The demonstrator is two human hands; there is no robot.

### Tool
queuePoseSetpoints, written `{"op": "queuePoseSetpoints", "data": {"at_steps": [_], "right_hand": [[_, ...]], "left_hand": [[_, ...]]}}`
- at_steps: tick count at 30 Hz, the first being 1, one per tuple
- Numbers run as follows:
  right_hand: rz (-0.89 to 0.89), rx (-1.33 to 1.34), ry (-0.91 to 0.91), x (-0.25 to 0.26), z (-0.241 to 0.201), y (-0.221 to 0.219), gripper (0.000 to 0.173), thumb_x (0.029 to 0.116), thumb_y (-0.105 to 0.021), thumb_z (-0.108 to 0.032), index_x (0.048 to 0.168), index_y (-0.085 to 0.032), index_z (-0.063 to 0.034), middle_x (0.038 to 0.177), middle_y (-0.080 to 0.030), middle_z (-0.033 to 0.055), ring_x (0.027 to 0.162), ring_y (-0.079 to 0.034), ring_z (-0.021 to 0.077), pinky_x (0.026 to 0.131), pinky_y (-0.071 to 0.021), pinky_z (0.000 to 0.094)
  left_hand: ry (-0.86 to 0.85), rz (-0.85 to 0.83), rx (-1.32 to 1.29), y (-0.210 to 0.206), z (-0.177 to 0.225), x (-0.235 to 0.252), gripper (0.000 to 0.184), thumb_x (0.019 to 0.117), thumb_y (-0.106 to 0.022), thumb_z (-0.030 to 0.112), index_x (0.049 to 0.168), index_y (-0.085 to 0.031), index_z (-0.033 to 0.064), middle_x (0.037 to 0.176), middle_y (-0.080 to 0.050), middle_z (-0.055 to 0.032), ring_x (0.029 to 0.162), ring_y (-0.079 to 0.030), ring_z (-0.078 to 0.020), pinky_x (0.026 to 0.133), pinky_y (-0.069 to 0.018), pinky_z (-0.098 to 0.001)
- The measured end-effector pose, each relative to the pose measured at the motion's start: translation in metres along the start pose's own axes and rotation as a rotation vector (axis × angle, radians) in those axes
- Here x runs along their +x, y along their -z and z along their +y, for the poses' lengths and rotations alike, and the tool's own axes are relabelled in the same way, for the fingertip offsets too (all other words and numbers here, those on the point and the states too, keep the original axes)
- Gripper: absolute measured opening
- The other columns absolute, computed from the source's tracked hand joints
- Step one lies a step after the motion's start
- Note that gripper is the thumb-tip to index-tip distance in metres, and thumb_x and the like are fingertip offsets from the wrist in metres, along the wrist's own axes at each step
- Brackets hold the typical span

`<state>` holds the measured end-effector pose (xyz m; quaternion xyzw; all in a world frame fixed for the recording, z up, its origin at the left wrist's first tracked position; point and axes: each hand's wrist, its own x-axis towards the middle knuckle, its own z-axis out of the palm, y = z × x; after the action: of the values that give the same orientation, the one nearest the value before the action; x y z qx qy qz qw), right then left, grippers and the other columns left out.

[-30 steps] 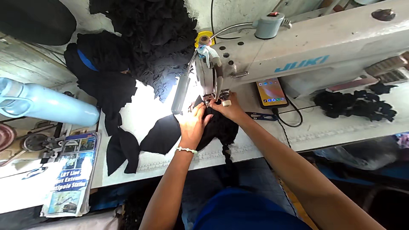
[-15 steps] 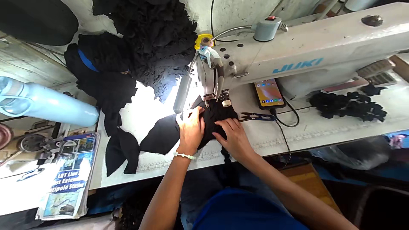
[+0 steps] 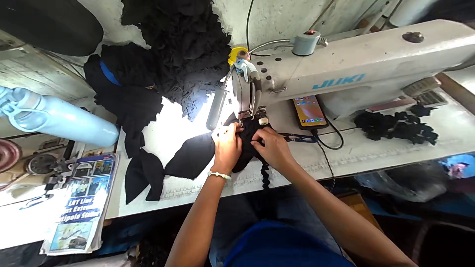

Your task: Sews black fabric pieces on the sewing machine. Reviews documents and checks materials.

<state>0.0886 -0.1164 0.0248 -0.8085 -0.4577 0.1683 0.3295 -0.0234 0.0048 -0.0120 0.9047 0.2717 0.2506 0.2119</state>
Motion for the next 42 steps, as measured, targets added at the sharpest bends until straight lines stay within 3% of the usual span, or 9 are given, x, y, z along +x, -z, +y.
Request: {"op": "queuePoseSetpoints", "data": {"at_steps": [5, 9, 14, 17, 21, 26, 32, 37, 42], "right_hand": [[-0.039, 0.331, -0.058, 0.013, -0.003, 0.012, 0.025, 0.1059, -0.049, -0.002, 0.127, -0.063, -0.0019, 0.095, -0.070, 0.0117, 0.085, -0.067, 0.0207, 0.080, -0.0554, 0.0395], [-0.021, 0.385, -0.057, 0.025, 0.010, 0.010, 0.030, 0.1056, -0.045, -0.001, 0.112, -0.073, -0.0036, 0.108, -0.067, 0.0116, 0.085, -0.063, 0.0175, 0.078, -0.0542, 0.0361], [0.177, -0.053, 0.182, 0.028, 0.014, 0.011, 0.019, 0.0893, -0.068, 0.007, 0.107, -0.075, 0.0076, 0.108, -0.065, 0.0270, 0.103, -0.065, 0.0421, 0.087, -0.0554, 0.0533], [0.244, -0.148, 0.295, 0.028, 0.017, 0.006, 0.009, 0.0921, -0.068, 0.004, 0.096, -0.074, 0.0094, 0.105, -0.063, 0.0278, 0.096, -0.067, 0.0423, 0.079, -0.0581, 0.0510], [0.159, -0.063, 0.200, 0.025, 0.006, 0.009, 0.015, 0.0972, -0.067, -0.005, 0.102, -0.074, 0.0068, 0.105, -0.068, 0.0251, 0.092, -0.070, 0.0385, 0.081, -0.0579, 0.0525], [0.177, 0.002, 0.130, 0.006, 0.000, 0.002, 0.012, 0.0965, -0.066, -0.007, 0.100, -0.073, 0.0030, 0.087, -0.072, 0.0176, 0.078, -0.071, 0.0313, 0.073, -0.0576, 0.0480], [0.055, 0.031, 0.058, -0.024, 0.003, -0.019, 0.027, 0.1012, -0.055, -0.009, 0.123, -0.067, 0.0016, 0.088, -0.072, 0.0161, 0.074, -0.069, 0.0282, 0.073, -0.0571, 0.0419], [0.113, 0.001, 0.110, -0.032, 0.006, -0.025, 0.027, 0.0979, -0.057, -0.008, 0.119, -0.070, 0.0029, 0.081, -0.070, 0.0152, 0.069, -0.068, 0.0288, 0.066, -0.0560, 0.0430], [0.000, 0.048, 0.015, -0.032, -0.004, -0.017, 0.028, 0.1008, -0.056, -0.011, 0.122, -0.068, 0.0032, 0.084, -0.071, 0.0141, 0.075, -0.069, 0.0269, 0.073, -0.0557, 0.0423]], "left_hand": [[0.040, 0.017, 0.010, 0.003, 0.004, 0.001, 0.026, 0.0944, -0.064, 0.009, 0.118, -0.064, -0.0020, 0.106, -0.076, -0.0131, 0.109, -0.068, -0.0361, 0.099, -0.0419, -0.0636], [0.041, 0.048, 0.045, 0.002, 0.005, 0.003, 0.024, 0.0922, -0.067, 0.009, 0.114, -0.065, -0.0006, 0.102, -0.075, -0.0123, 0.104, -0.068, -0.0353, 0.096, -0.0439, -0.0618], [0.056, 0.011, 0.105, 0.005, 0.011, 0.006, 0.024, 0.0970, -0.068, 0.026, 0.106, -0.070, 0.0036, 0.092, -0.074, -0.0128, 0.093, -0.069, -0.0367, 0.086, -0.0487, -0.0599], [0.023, 0.034, 0.160, 0.003, 0.018, 0.009, 0.029, 0.0921, -0.074, 0.032, 0.102, -0.073, 0.0041, 0.086, -0.073, -0.0120, 0.090, -0.068, -0.0376, 0.086, -0.0478, -0.0599], [-0.033, 0.113, 0.228, -0.007, 0.017, 0.012, 0.016, 0.0878, -0.076, 0.018, 0.097, -0.076, 0.0052, 0.080, -0.070, -0.0106, 0.082, -0.068, -0.0343, 0.073, -0.0497, -0.0533], [-0.091, 0.075, 0.090, 0.000, 0.000, 0.009, 0.008, 0.0921, -0.072, 0.010, 0.097, -0.078, 0.0089, 0.087, -0.073, -0.0096, 0.096, -0.069, -0.0327, 0.088, -0.0473, -0.0560], [-0.214, 0.002, 0.074, 0.007, -0.016, 0.009, 0.010, 0.0927, -0.070, 0.008, 0.096, -0.080, 0.0094, 0.100, -0.078, -0.0067, 0.109, -0.070, -0.0282, 0.100, -0.0476, -0.0516], [-0.314, -0.044, 0.116, 0.013, -0.022, 0.012, 0.011, 0.0898, -0.071, 0.006, 0.095, -0.080, 0.0071, 0.105, -0.078, -0.0064, 0.108, -0.071, -0.0267, 0.102, -0.0479, -0.0493], [-0.165, -0.137, 0.076, 0.020, -0.008, 0.011, 0.018, 0.0943, -0.064, 0.014, 0.098, -0.080, 0.0065, 0.111, -0.076, -0.0084, 0.109, -0.070, -0.0271, 0.098, -0.0485, -0.0537]]}}
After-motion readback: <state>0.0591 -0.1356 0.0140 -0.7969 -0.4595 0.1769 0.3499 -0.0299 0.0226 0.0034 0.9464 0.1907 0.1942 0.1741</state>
